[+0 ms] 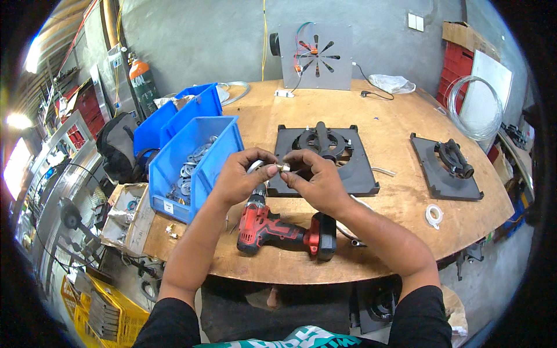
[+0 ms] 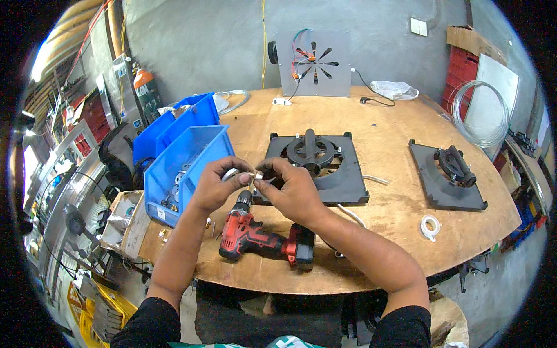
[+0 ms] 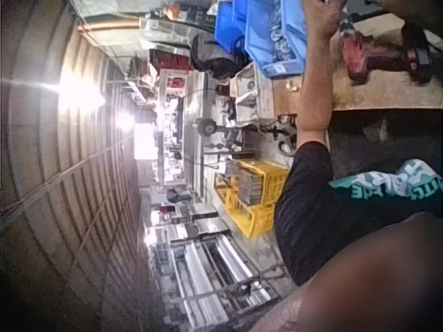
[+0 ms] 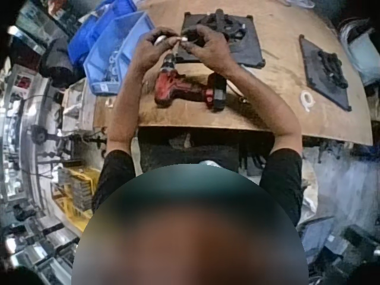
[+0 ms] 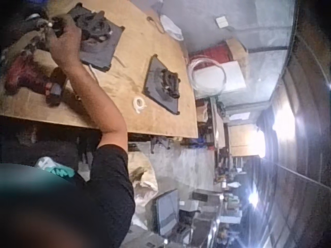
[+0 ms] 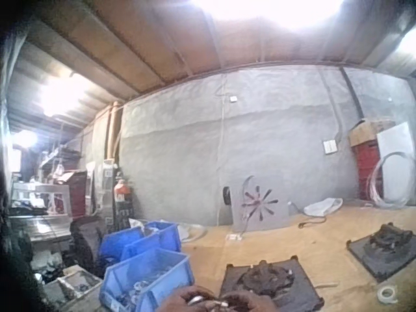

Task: The person assembles small electrical components on a workbench. They pick up a black plastic housing, insert white and gold connectors, and place the assembled unit into a brown paper bag. The person repeats this process with a second housing.

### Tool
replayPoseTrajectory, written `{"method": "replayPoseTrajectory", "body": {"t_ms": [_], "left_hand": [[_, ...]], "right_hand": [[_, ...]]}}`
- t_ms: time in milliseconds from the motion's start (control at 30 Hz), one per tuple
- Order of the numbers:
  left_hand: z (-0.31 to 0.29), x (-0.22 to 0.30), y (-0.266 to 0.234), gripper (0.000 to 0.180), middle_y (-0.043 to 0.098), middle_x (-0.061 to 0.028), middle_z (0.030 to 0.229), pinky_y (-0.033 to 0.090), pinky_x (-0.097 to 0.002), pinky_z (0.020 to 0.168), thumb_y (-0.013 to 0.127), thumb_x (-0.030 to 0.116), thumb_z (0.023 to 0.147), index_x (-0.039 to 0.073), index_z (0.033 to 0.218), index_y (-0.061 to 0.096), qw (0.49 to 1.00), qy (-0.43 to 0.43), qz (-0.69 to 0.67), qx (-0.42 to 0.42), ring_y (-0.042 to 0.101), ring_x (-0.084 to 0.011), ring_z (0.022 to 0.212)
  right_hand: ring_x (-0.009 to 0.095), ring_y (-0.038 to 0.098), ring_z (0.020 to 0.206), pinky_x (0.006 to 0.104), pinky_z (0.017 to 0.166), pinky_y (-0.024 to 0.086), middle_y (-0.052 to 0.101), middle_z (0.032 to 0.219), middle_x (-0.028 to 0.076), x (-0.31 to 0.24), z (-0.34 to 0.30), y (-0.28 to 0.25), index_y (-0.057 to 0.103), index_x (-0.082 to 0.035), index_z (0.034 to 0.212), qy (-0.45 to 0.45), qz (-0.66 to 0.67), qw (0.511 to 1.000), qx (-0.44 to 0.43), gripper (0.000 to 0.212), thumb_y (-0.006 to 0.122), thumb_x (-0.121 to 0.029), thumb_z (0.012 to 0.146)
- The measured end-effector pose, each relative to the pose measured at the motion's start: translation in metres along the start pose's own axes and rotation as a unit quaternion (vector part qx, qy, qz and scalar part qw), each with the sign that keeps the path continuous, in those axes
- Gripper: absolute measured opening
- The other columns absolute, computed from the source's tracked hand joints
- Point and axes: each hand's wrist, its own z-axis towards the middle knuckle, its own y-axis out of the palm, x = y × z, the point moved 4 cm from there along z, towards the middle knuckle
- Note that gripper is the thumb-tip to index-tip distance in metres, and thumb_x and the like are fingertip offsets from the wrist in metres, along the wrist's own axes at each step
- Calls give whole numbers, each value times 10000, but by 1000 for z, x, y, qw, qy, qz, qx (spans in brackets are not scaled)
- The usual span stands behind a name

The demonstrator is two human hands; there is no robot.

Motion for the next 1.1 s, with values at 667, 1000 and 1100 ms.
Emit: {"method": "replayPoseTrajectory", "body": {"t_ms": [667, 1000, 1100], "left_hand": [[74, -2, 111, 389, 648, -114, 1075, 531, -392, 844, 766, 137, 767, 140, 1152, 707, 947, 164, 270, -65, 666, -302, 895], [98, -6, 98, 473, 632, -159, 1005, 506, -439, 829, 756, 257, 816, 191, 1272, 649, 912, 145, 352, -151, 636, -356, 949], [103, -11, 97, 507, 640, -172, 1016, 492, -445, 831, 747, 273, 831, 182, 1313, 618, 911, 148, 334, -190, 631, -367, 955]], "right_hand": [[146, 628, 627, 292, 597, 502, 679, 734, 118, 51, -27, -131, 693, 0, 1021, -41, -321, 915, 242, 225, 726, -147, 853], [360, 674, 789, 442, 695, 532, 695, 863, 162, 51, -30, -100, 692, -61, 1005, -63, -361, 920, 138, 231, 668, -235, 854], [357, 683, 845, 407, 731, 540, 702, 941, 169, 61, -29, -96, 688, -26, 1044, -3, -388, 918, 82, 270, 677, -222, 857]]}}
